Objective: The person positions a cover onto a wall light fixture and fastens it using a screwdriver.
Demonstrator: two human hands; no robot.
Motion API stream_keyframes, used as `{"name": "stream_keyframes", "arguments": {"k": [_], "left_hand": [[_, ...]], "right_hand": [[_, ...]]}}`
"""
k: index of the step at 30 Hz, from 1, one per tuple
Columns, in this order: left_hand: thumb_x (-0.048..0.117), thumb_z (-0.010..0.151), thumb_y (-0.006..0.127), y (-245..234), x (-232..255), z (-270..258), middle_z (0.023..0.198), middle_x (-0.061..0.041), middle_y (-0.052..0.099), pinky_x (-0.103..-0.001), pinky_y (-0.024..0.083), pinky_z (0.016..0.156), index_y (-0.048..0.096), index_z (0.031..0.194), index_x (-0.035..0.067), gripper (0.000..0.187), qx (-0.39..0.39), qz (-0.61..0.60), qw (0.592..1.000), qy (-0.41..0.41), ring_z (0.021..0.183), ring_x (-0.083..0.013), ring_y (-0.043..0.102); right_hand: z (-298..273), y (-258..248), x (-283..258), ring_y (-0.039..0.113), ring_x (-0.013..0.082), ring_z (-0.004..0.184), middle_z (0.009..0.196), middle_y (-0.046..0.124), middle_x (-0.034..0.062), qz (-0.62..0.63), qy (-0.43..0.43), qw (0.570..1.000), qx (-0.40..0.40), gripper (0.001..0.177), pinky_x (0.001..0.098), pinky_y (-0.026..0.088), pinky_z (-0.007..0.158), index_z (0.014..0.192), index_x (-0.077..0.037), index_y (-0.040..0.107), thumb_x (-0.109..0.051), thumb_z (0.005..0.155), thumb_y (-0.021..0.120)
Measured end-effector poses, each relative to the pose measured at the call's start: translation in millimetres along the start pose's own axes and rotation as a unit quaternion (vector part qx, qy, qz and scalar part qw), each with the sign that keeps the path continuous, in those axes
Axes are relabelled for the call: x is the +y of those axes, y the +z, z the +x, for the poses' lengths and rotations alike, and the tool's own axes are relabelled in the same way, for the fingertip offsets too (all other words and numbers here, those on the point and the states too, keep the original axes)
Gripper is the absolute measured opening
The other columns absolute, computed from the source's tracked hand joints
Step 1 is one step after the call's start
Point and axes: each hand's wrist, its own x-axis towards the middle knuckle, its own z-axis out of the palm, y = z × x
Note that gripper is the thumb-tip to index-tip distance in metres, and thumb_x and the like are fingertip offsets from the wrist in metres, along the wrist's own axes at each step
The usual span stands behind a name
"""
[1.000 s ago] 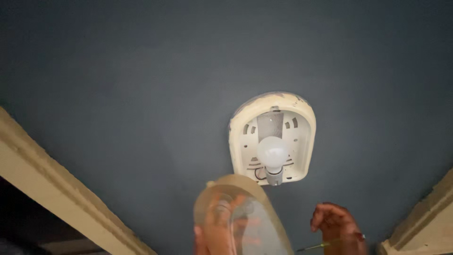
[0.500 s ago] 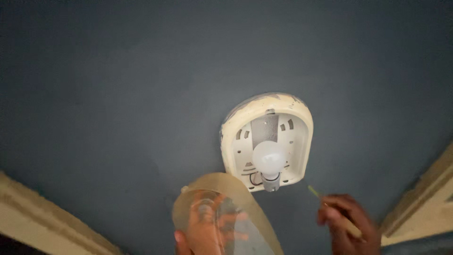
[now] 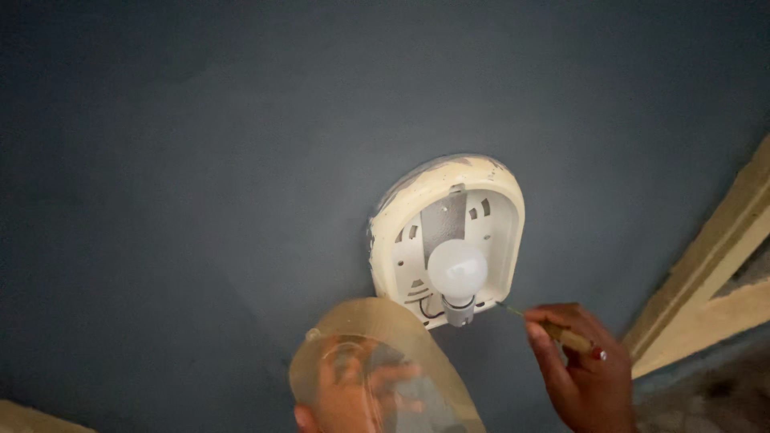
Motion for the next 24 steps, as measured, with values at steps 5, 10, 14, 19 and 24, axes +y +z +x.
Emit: {"name": "stream_keyframes", "arguments": {"k": [5, 10, 14, 19, 24], "left_hand": [[0.066, 0.103, 0.047, -8, 3, 0, 0.157, -0.047, 0.019, -0.076, 0.060, 0.072, -0.007, 0.166, 0.009, 0.100, -0.025, -0.027, 0.999, 0.005, 0.116, -0.0730, 0.053], [0.065, 0.100, 0.049, -10, 9, 2, 0.159, -0.044, 0.015, -0.078, 0.059, 0.076, -0.008, 0.164, 0.012, 0.101, -0.070, -0.040, 0.997, -0.011, 0.120, -0.0708, 0.051], [0.065, 0.100, 0.050, -8, 9, -2, 0.160, -0.044, 0.015, -0.078, 0.059, 0.076, -0.008, 0.165, 0.012, 0.101, -0.042, -0.027, 0.999, -0.005, 0.121, -0.0710, 0.051], [0.065, 0.100, 0.051, -7, 13, -7, 0.160, -0.044, 0.015, -0.078, 0.059, 0.076, -0.007, 0.165, 0.012, 0.102, -0.019, -0.016, 1.000, 0.006, 0.121, -0.0712, 0.050], [0.065, 0.101, 0.051, -6, 21, -12, 0.161, -0.044, 0.015, -0.078, 0.058, 0.075, -0.006, 0.166, 0.011, 0.102, -0.009, -0.011, 1.000, 0.005, 0.121, -0.0715, 0.050]], "right_hand": [[5, 5, -8, 0.069, 0.0182, 0.082, 0.095, 0.072, 0.0083, -0.035, -0.059, 0.997, 0.018, 0.013, 0.0320, 0.054, 0.070, 0.099, -0.004, 0.070, -0.015, 0.094, 0.068], [7, 10, -8, 0.070, 0.0174, 0.078, 0.092, 0.072, 0.0077, -0.037, -0.015, 0.999, -0.004, 0.011, 0.0311, 0.055, 0.068, 0.099, -0.004, 0.071, -0.014, 0.094, 0.068], [5, 11, -9, 0.067, 0.0181, 0.072, 0.087, 0.070, 0.0088, -0.049, 0.021, 0.999, -0.009, 0.014, 0.0332, 0.052, 0.062, 0.102, -0.003, 0.071, -0.013, 0.094, 0.067], [9, 18, -2, 0.063, 0.0137, 0.060, 0.081, 0.068, 0.0067, -0.027, 0.013, 1.000, 0.002, 0.016, 0.0300, 0.050, 0.050, 0.099, -0.003, 0.069, -0.018, 0.098, 0.062], [8, 19, 2, 0.058, 0.0109, 0.050, 0.063, 0.063, 0.0035, -0.016, 0.058, 0.998, -0.026, 0.019, 0.0284, 0.046, 0.045, 0.094, -0.005, 0.070, -0.019, 0.100, 0.059]]}}
